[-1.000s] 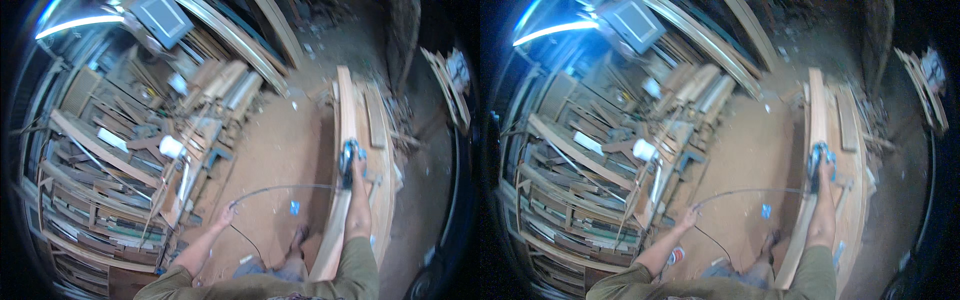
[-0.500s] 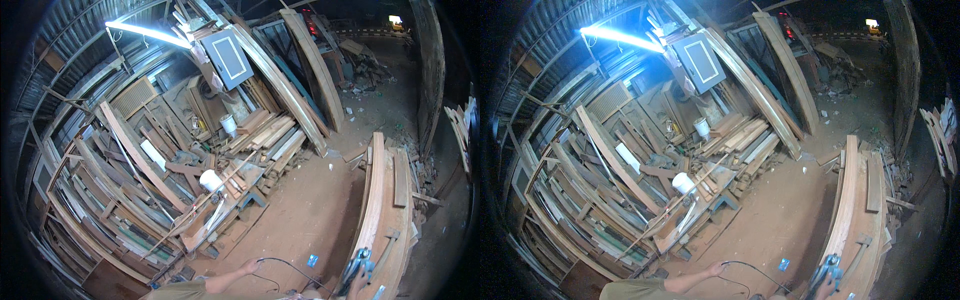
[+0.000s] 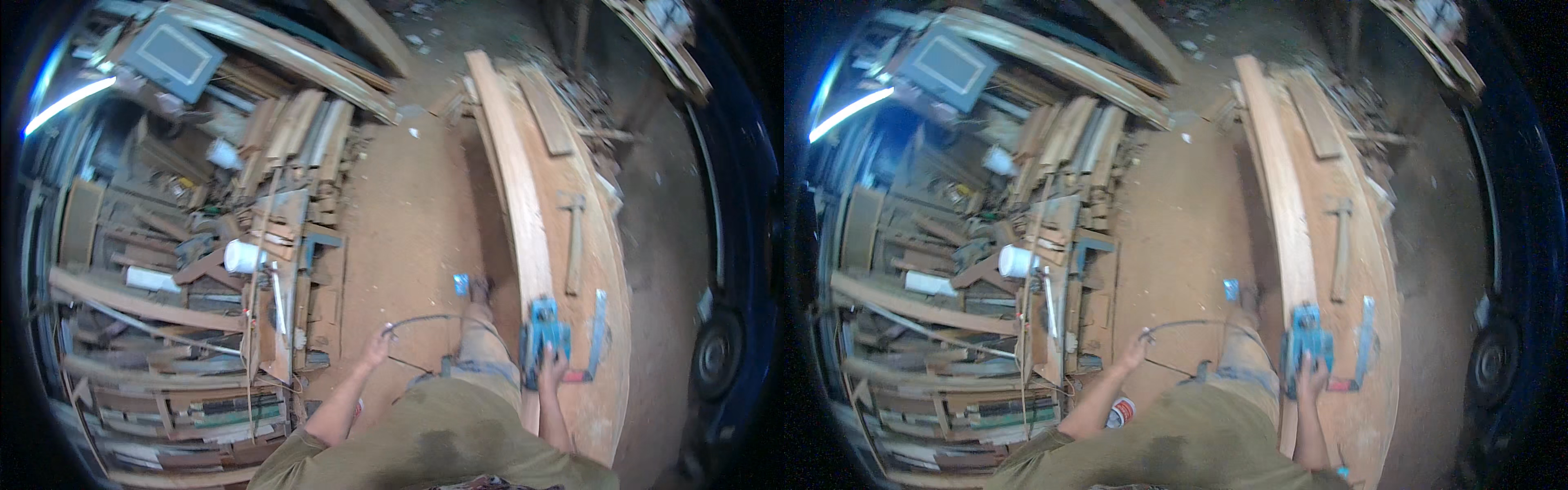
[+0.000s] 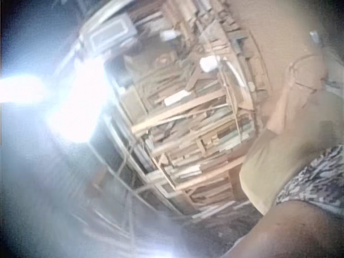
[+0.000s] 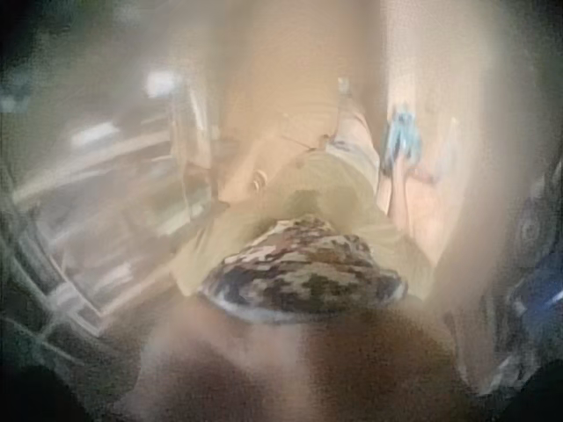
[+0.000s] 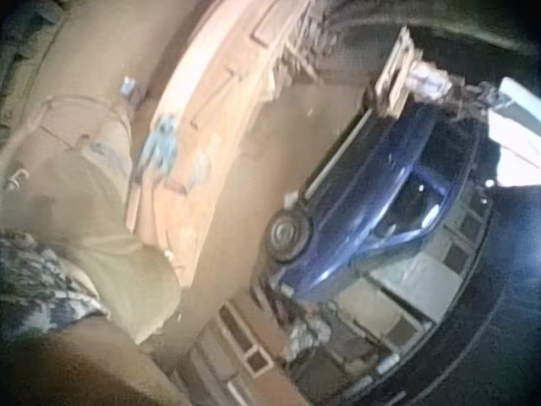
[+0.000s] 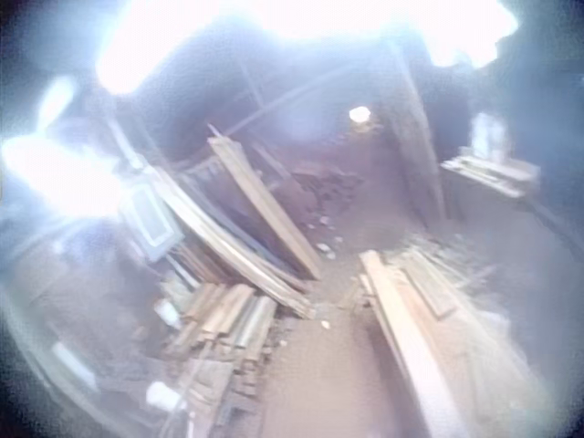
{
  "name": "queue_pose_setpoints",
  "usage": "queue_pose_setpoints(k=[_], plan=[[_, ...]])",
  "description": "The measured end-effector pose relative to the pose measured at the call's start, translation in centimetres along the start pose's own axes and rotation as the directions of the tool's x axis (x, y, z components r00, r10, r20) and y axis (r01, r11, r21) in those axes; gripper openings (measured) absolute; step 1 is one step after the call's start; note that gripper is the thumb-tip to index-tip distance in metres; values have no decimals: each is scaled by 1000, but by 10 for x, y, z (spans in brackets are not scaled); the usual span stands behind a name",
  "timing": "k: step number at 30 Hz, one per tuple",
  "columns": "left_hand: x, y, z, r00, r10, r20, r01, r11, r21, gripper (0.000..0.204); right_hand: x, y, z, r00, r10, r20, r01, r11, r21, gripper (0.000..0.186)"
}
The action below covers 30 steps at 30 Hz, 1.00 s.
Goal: The person uses a circular saw to cut a long wooden plank into smaller pieces on a workbench. They repeatedly position the plank, make cuts, and move the cut pieces aside. The person also uses a hand planer to smooth the surface of the wood.
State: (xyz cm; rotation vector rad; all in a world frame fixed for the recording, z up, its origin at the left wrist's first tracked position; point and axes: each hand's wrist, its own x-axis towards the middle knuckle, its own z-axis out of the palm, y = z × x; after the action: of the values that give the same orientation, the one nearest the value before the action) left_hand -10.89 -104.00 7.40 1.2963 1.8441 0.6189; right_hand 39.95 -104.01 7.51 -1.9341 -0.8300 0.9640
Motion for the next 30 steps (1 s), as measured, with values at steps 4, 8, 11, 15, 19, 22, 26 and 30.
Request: queue_pose_setpoints(k=[4,8,11,15,19,22,26,30], plan=[[41,68,-26,988,-153,36,152,988,14,20,92,-73,52,988,-152,28,152,988,1,43],[73,108,-45,986,-165,-20,166,985,49,20,194,-136,122,989,-144,32,143,989,25,48],[122,117,-45,977,-207,-47,208,977,36,24,271,-189,170,995,-37,89,34,999,33,51],[199,130,-44,959,-282,-39,284,956,71,29,397,-225,256,931,-356,-75,350,933,-89,58],[262,141,-40,938,-332,-96,323,941,-100,29,514,-302,342,977,-215,9,211,950,-229,65],[288,169,-49,957,-264,-119,258,964,-59,27,590,-357,396,925,-371,-75,329,887,-324,77],[263,198,-54,961,-207,-182,213,977,14,29,641,-389,414,916,-199,348,269,949,-166,73],[210,154,-29,943,-162,-291,176,984,23,36,612,-352,429,816,-176,551,218,976,-11,67]])
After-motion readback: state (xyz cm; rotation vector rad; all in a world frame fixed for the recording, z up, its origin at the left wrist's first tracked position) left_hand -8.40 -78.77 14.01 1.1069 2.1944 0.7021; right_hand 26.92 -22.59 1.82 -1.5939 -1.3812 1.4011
